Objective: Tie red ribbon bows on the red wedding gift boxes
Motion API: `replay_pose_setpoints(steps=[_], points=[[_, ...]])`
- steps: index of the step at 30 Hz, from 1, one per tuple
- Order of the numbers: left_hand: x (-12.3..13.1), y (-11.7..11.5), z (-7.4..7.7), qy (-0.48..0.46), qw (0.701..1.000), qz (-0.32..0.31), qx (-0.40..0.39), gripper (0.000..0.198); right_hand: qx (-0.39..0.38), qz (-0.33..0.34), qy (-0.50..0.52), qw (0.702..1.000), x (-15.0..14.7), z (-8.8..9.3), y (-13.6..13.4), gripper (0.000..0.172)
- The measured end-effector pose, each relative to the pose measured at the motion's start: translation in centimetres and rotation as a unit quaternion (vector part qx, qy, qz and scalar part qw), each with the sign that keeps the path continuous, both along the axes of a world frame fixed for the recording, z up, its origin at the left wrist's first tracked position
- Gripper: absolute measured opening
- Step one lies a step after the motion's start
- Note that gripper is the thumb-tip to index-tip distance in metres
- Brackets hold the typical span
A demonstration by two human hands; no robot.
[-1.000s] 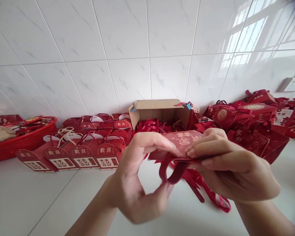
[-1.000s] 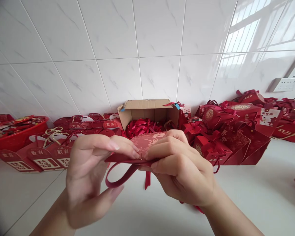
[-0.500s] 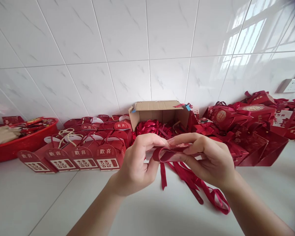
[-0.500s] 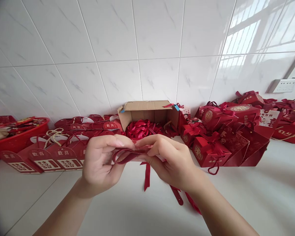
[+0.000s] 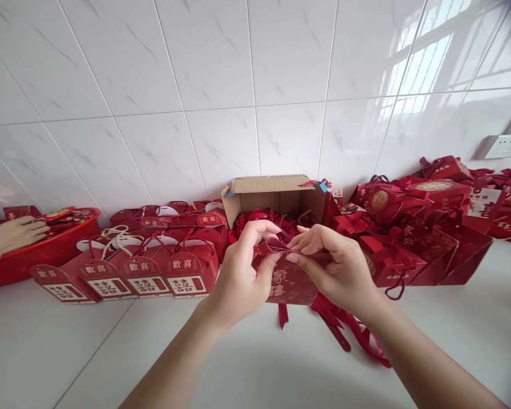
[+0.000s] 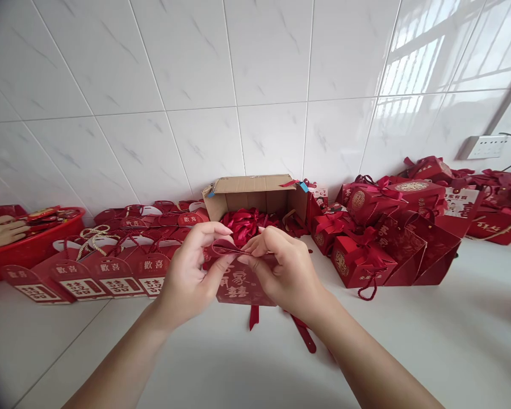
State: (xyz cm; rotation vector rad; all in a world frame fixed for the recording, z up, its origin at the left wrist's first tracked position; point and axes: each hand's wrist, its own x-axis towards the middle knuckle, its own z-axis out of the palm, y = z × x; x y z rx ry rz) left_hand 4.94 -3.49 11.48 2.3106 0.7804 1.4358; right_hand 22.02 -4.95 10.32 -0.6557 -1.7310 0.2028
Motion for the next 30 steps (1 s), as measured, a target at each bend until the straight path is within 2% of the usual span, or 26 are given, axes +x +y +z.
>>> replay_pose_setpoints(steps=[3, 7, 10, 12, 15, 17, 20, 22, 26, 30], points=[[-0.1, 0.5, 0.0, -0.003, 0.998, 0.002, -0.057, 0.031, -0.059, -0.005, 0.027, 0.998, 0.1, -0.2, 0.5, 0.022], [-0.9, 0.9, 0.9, 0.032, 0.99, -0.016, -0.138, 0.039, -0.143, 0.021, 0.055, 0.988, 0.5, -0.1, 1.0, 0.024], [-1.5, 0.9, 1.7, 0.045, 0.988, -0.012, -0.149, 0.024, -0.164, 0.013, 0.04, 0.986, 0.7, 0.0, 1.0, 0.021], [-1.6, 0.6, 2.0, 0.048, 0.99, 0.008, -0.134, 0.013, -0.18, 0.003, -0.003, 0.984, 0.6, 0.1, 0.9, 0.013], [-1.3, 0.1, 2.0, 0.074, 0.994, 0.029, -0.077, 0.008, -0.196, 0.007, -0.092, 0.976, 0.3, 0.5, 0.4, 0.013], [-0.9, -0.2, 1.7, 0.092, 0.995, 0.004, -0.032, 0.011, -0.188, -0.005, -0.15, 0.971, 0.0, 0.8, -0.1, 0.01], [-0.3, -0.4, 1.2, 0.099, 0.993, -0.058, 0.039, 0.022, -0.173, -0.06, -0.217, 0.959, -0.4, 1.0, -0.7, 0.018], [-0.1, -0.5, 1.0, 0.1, 0.99, -0.073, 0.07, 0.022, -0.17, -0.089, -0.243, 0.951, -0.7, 0.9, -0.9, 0.02], [-0.2, -0.8, 1.5, 0.076, 0.991, -0.03, 0.11, 0.025, -0.163, -0.115, -0.238, 0.951, -0.6, 0.4, -0.5, 0.022], [-1.1, -1.3, 2.5, 0.058, 0.987, 0.026, 0.149, 0.025, -0.159, -0.167, -0.204, 0.951, 1.1, 0.6, 0.2, 0.015]])
